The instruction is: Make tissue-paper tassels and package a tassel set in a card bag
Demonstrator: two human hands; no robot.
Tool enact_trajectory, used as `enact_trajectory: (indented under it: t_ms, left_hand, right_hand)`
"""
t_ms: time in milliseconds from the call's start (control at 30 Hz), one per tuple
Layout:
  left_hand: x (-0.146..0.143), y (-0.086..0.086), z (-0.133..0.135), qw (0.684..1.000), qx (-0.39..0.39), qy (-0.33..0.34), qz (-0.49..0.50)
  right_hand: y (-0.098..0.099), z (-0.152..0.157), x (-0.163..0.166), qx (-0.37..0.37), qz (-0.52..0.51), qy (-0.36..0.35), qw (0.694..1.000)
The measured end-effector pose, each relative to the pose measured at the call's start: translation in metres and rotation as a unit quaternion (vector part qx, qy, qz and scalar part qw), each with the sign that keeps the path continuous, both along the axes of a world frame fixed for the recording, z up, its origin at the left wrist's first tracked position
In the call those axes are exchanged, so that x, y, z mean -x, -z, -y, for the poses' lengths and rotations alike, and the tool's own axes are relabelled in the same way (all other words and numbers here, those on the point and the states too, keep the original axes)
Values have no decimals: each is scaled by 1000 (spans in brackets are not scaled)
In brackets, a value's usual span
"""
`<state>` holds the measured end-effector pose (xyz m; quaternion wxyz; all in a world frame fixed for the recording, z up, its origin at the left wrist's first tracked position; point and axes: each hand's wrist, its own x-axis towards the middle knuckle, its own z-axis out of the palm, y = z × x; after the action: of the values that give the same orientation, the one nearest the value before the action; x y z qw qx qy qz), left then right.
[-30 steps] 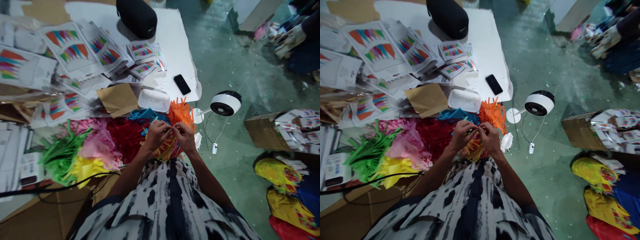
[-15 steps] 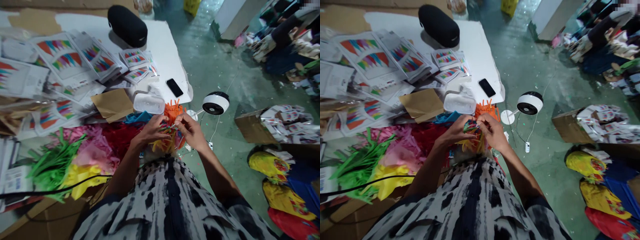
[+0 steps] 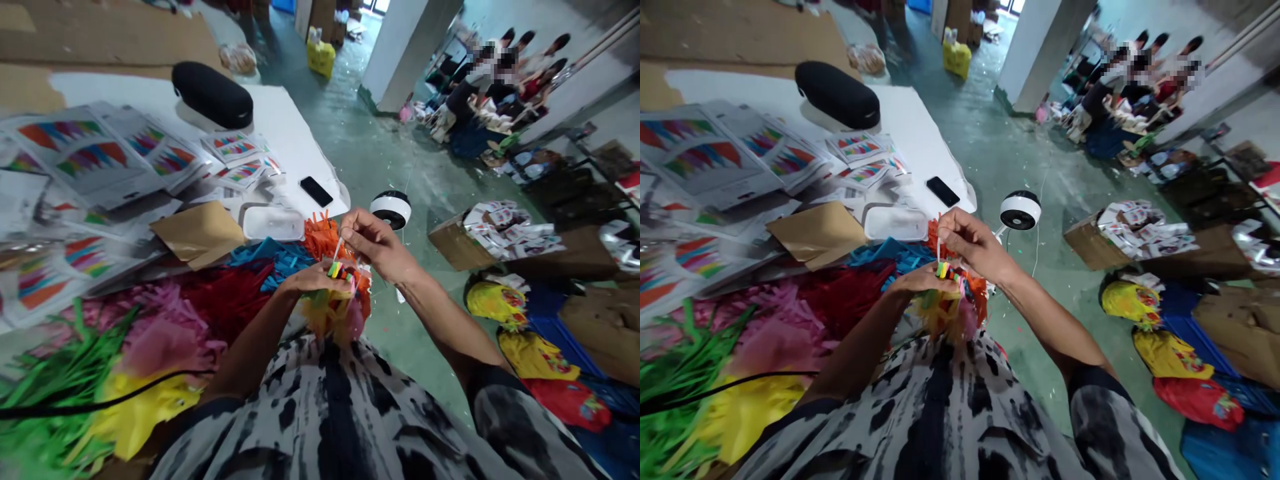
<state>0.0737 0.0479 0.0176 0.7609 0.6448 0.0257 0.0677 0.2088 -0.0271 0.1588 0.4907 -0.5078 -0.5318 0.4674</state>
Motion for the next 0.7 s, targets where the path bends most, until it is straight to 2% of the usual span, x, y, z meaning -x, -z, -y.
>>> enact_trajectory:
  t_ms: [100, 167, 267, 367, 433, 500, 567, 633, 700]
  left_hand:
    - [0, -5, 6, 999, -31, -41, -1]
    - [0, -6, 6, 988, -97, -118, -5]
    - [0, -2, 0, 941, -247, -231, -7]
    - [1, -3, -11, 890, -377, -257, -20]
    - [1, -16, -20, 852, -451, -264, -44]
    - [-2, -42, -31, 804, -521, -277, -66]
    - [-11, -80, -42, 754, -575, -309, -73]
    - [-26, -125, -54, 719, -588, -359, -93]
    - [-42, -169, -71, 679, -576, -427, -156]
  right_hand:
    - [-2, 7, 3, 10, -7, -1, 1000]
    - [-4, 11, 3, 11, 8, -1, 1000]
    - [-9, 16, -1, 5, 84, 8, 996]
    - [-20, 23, -9, -56, 232, 54, 970]
    - [-30, 29, -15, -106, 298, 77, 945]
    - [-43, 37, -19, -130, 287, 76, 946]
    - [-57, 47, -21, -142, 225, 75, 961]
    - [-68, 62, -21, -172, 158, 95, 968]
    - [-77, 81, -21, -215, 108, 118, 963]
